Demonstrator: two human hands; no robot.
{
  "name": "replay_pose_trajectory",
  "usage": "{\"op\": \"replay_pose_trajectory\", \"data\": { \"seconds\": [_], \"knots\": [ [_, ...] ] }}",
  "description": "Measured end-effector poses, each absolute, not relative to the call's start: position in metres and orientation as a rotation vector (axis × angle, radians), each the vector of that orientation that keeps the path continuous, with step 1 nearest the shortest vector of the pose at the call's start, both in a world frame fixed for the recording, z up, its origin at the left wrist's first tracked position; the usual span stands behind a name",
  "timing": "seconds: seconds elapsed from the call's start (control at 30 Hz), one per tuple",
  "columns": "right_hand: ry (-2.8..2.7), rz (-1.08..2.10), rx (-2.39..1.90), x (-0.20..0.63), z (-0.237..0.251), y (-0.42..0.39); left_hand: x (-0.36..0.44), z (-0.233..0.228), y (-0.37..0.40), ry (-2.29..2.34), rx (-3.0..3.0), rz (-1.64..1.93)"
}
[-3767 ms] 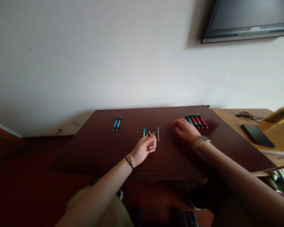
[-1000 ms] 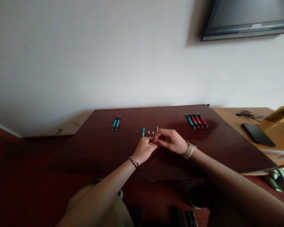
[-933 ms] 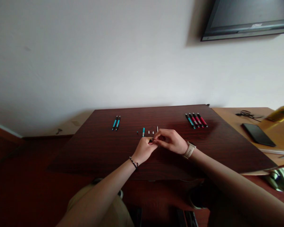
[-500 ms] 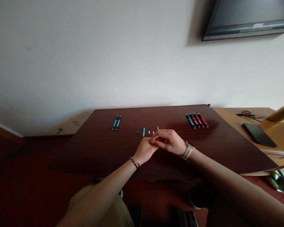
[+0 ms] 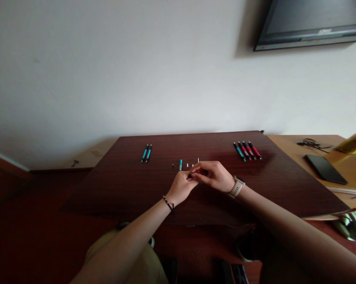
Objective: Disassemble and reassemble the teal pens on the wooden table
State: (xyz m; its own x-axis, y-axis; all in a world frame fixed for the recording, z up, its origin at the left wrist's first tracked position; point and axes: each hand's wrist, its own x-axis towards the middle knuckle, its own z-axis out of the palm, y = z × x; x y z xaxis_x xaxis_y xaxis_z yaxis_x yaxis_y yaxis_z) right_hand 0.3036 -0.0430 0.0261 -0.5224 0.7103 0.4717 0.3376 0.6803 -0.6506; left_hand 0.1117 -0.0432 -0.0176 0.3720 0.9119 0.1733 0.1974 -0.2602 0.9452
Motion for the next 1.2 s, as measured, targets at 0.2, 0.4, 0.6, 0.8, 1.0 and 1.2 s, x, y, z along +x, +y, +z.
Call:
{"op": "replay_pose_trajectory", "data": {
  "seconds": [0.2,0.4,0.6,0.8,1.0,1.2],
  "knots": [
    [-2.170,0.622,-0.807,0.309,0.025,-0.046,0.111,-0.014,-0.045,0.978,1.717,0.946],
    [-2.190,0.621,-0.819,0.312,0.023,-0.048,0.111,-0.012,-0.045,0.984,1.717,0.917],
    [-2.185,0.603,-0.817,0.313,0.022,-0.047,0.110,-0.011,-0.046,0.993,1.720,0.905],
    [-2.187,0.580,-0.818,0.310,0.020,-0.046,0.112,-0.013,-0.043,0.994,1.709,0.921],
    [-2.208,0.591,-0.731,0.299,0.023,-0.047,0.113,-0.015,-0.043,0.964,1.677,0.943],
    [-2.182,0.594,-0.765,0.293,0.024,-0.044,0.113,-0.016,-0.046,0.947,1.686,0.944]
  ]
}}
